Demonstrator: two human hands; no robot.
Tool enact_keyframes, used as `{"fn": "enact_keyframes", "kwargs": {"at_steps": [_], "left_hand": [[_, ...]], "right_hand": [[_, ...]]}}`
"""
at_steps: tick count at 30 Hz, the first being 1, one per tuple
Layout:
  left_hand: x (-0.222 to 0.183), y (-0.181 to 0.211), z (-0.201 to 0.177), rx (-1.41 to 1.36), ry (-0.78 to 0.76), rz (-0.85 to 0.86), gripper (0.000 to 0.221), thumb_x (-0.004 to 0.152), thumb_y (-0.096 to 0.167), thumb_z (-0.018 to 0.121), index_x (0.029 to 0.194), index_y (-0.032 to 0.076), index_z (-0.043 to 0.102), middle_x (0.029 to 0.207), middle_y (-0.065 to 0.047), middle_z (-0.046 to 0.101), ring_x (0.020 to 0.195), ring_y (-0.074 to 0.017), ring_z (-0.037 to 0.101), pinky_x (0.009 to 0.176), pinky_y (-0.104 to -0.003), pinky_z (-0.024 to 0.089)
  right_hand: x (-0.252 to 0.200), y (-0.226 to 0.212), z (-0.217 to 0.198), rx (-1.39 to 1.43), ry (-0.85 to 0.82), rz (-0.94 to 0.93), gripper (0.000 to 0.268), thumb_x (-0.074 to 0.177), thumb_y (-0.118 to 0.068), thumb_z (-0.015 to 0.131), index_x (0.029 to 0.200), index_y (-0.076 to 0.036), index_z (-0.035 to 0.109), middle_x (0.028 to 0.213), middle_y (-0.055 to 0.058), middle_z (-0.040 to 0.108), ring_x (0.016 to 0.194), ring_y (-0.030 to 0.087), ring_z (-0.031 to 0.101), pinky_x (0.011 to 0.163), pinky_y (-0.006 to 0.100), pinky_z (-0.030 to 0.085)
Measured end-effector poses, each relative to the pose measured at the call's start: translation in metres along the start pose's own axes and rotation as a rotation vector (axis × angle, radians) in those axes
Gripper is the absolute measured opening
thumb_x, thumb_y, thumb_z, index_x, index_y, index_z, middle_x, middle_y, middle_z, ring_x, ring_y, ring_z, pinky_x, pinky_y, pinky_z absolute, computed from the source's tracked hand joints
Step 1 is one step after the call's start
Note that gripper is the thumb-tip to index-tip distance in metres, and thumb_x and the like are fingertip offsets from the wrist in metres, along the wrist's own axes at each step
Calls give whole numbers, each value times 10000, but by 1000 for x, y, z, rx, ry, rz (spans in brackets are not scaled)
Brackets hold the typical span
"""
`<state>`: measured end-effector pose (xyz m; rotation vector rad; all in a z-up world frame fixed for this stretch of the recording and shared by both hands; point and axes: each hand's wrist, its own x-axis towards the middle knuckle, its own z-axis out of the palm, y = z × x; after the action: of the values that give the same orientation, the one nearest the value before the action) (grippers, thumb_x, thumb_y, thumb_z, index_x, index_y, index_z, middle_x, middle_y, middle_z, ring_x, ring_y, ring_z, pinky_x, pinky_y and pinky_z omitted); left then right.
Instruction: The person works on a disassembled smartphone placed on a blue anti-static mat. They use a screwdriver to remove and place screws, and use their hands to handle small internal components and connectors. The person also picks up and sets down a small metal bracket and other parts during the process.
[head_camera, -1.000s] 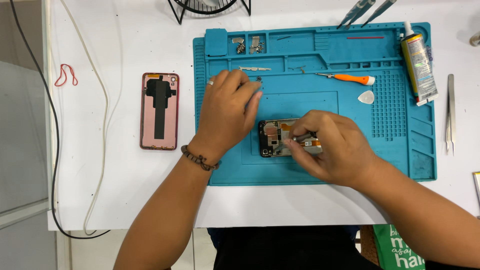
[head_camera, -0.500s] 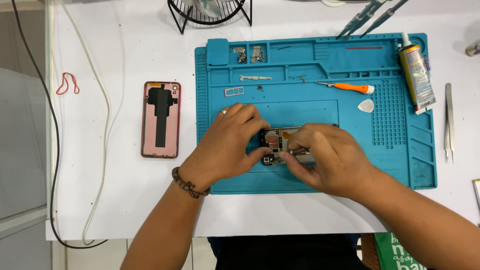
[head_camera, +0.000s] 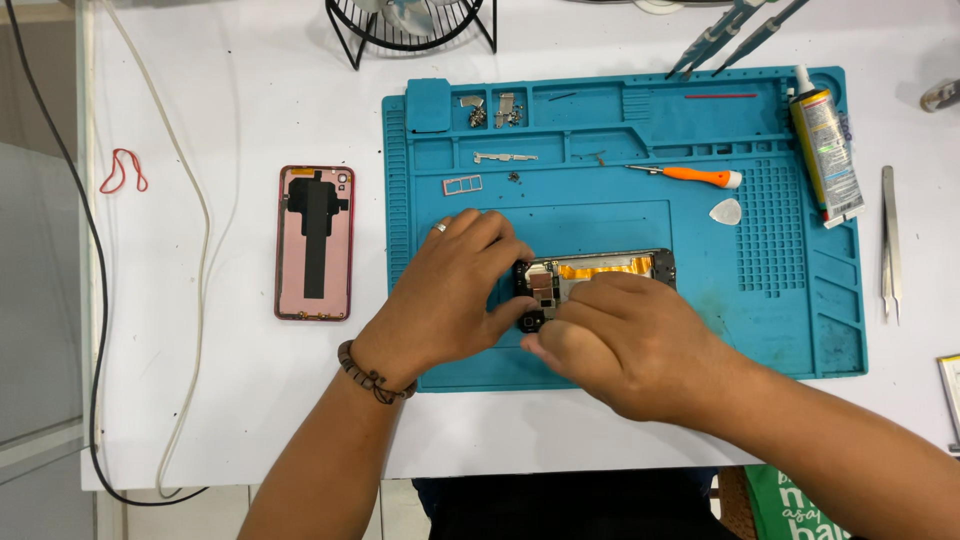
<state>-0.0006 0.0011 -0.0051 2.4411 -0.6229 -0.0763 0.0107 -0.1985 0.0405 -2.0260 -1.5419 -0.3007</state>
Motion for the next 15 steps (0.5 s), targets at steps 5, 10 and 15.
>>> {"fn": "enact_keyframes", "kwargs": {"at_steps": [5, 10, 15], "left_hand": [[-1, 0, 0, -11, 17, 5, 300, 780, 268, 737, 998, 121, 594, 943, -24, 504, 877, -229, 469, 749, -405, 382], [-1, 2, -1, -38, 14, 19, 333, 782, 271, 762, 1019, 113, 590, 952, -32, 503, 886, -227, 470, 731, -395, 378], [-2, 4, -4, -57, 36, 22, 243, 857, 309, 659, 981, 118, 576, 919, -22, 489, 853, -219, 459, 730, -383, 365]], "right_hand": [[4, -2, -20, 146, -226, 73, 217, 833, 33, 469, 1046, -7, 487, 1080, 203, 583, 955, 368, 558, 784, 461, 427], [-2, 5, -7, -164, -22, 38, 382, 918, -382, 642, 943, -23, 514, 985, 159, 669, 741, 262, 629, 575, 370, 455], [6, 1, -20, 144, -187, 92, 418, 658, 44, 434, 1072, 3, 465, 1184, 210, 562, 1093, 395, 550, 842, 475, 436]]}}
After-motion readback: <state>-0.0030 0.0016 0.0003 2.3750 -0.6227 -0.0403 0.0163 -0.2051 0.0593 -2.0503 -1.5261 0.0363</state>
